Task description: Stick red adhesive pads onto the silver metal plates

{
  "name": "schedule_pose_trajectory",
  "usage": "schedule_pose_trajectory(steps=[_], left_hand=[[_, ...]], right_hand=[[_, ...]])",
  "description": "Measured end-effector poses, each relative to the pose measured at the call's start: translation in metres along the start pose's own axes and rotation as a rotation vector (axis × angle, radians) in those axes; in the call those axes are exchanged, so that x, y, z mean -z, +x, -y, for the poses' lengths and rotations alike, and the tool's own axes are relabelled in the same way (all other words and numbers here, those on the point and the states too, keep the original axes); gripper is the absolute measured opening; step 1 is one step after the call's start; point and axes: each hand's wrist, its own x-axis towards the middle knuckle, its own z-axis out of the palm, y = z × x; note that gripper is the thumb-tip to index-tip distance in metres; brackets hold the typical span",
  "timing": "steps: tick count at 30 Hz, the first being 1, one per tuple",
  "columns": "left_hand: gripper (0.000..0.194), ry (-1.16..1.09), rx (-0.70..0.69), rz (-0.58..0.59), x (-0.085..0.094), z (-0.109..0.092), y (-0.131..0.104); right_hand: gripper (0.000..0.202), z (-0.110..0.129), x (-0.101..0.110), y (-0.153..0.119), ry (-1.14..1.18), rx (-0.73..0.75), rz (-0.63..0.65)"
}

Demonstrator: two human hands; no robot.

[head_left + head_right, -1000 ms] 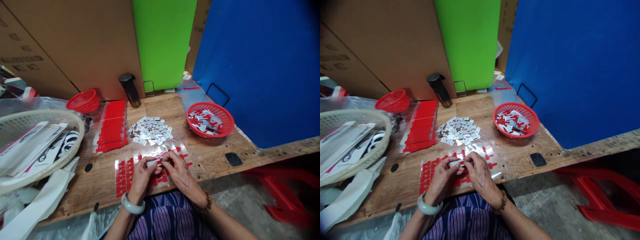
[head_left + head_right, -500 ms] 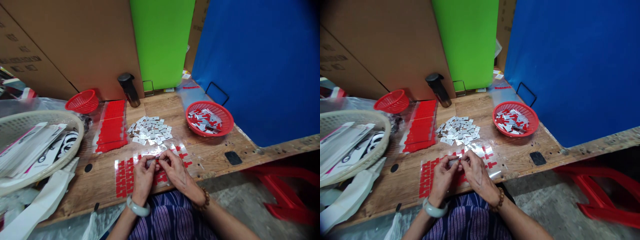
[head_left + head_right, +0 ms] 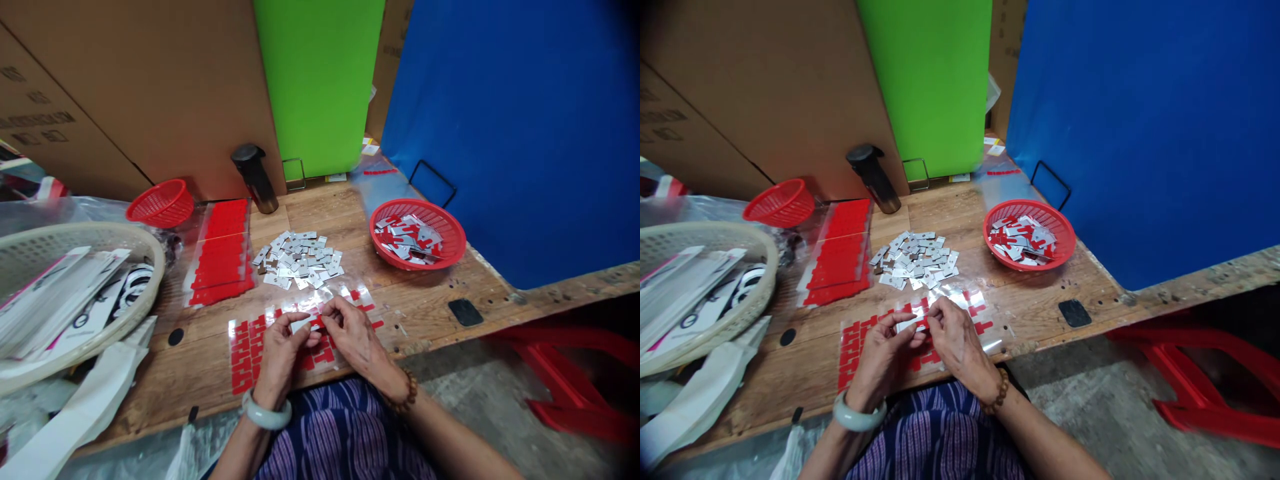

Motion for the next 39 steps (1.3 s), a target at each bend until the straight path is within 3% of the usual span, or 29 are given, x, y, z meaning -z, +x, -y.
schedule_pose_trajectory(steps=[9,21,28,36,39], left_hand=[[0.042,0.010,0.003,-0.014,-0.001,0.000,-0.001],[0.041,0.100,-0.034,-0.028,-0.006,-0.003,-0.005],[0.041,0.053,-0.012,0.020,0.000,0.004,-0.003],[0.038,0.020,-0.001,0.020,0.009,0.008,-0.007],[0.038,-0.009,0.042,0.010,0.012,0.007,-0.010]], right_hand=[[0.009,-0.009,-0.007,-0.003,-0.137,0.107,-0.055],[0.012,0.009,0.001,-0.012,-0.361,0.190,-0.070],[0.013,0.008,-0.001,-0.017,-0.410,0.197,-0.059],[0.026,-0.007,0.001,-0.011,-0.300,0.204,-0.162],[0.014,-0.011,0.009,-0.005,-0.176,0.128,-0.111]])
